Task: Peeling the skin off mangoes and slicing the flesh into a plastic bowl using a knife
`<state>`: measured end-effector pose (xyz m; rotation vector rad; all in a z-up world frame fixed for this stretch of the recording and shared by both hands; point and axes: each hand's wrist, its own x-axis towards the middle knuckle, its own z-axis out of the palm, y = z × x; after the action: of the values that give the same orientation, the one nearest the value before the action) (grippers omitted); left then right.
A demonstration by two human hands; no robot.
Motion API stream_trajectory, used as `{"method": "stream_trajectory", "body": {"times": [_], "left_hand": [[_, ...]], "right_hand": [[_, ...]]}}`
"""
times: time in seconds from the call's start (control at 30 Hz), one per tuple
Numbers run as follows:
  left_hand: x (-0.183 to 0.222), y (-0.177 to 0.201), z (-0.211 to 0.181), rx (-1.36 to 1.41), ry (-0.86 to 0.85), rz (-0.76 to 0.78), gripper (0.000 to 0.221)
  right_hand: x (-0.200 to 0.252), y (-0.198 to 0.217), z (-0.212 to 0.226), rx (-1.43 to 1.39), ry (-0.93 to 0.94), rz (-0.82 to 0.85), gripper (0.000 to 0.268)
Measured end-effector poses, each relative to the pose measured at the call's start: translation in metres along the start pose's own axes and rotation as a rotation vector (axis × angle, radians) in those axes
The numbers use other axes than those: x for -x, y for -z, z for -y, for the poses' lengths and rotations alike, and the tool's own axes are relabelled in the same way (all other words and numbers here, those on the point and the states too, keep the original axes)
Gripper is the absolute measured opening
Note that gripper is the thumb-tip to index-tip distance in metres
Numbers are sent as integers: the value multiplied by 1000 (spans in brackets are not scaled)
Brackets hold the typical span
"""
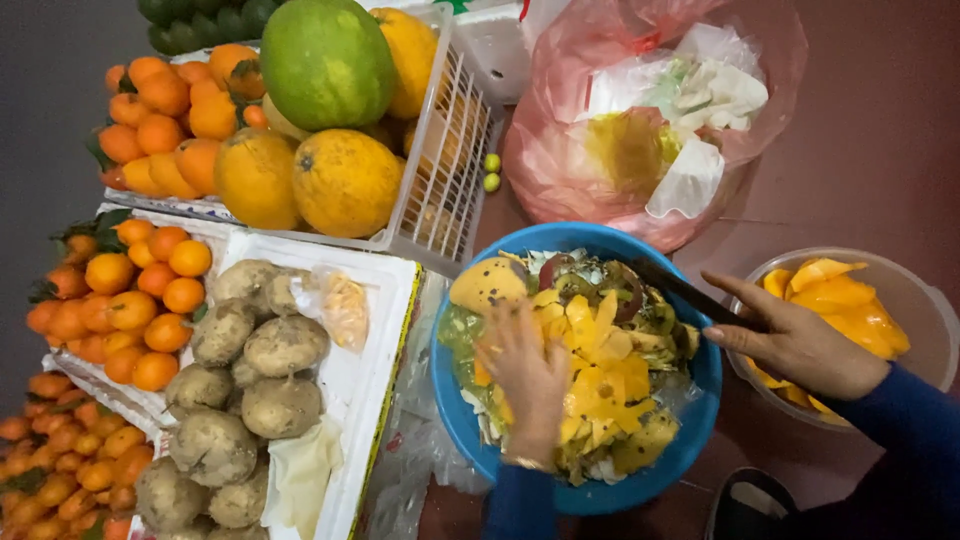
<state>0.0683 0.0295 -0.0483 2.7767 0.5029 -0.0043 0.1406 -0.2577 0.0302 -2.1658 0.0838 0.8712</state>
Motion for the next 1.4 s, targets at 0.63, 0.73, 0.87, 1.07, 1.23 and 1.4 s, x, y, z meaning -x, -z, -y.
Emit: {"method": "stream_trajectory", "body": {"times": [0.63, 0.73, 0.87, 1.07, 1.23, 1.4], "left_hand": [[-157, 9, 92, -330, -468, 342, 102], [-162, 11, 95, -353, -512, 396, 109], [-163, 13, 91, -237, -540, 424, 106], [-164, 27, 85, -145, -417, 449, 107], [-140, 75, 72, 318, -123, 510, 95], [-82, 94, 60, 1550, 157, 745, 80]], "right_hand": [[-28, -8, 3, -167, 4, 79, 80], [-34, -13, 3, -142, -50, 61, 79], [-38, -17, 0, -181, -65, 80, 77], [-41, -17, 9, -240, -74, 109, 79], [-45, -23, -1, -614, 72, 194, 71], [-14, -20, 35, -937, 10, 280, 63]]}}
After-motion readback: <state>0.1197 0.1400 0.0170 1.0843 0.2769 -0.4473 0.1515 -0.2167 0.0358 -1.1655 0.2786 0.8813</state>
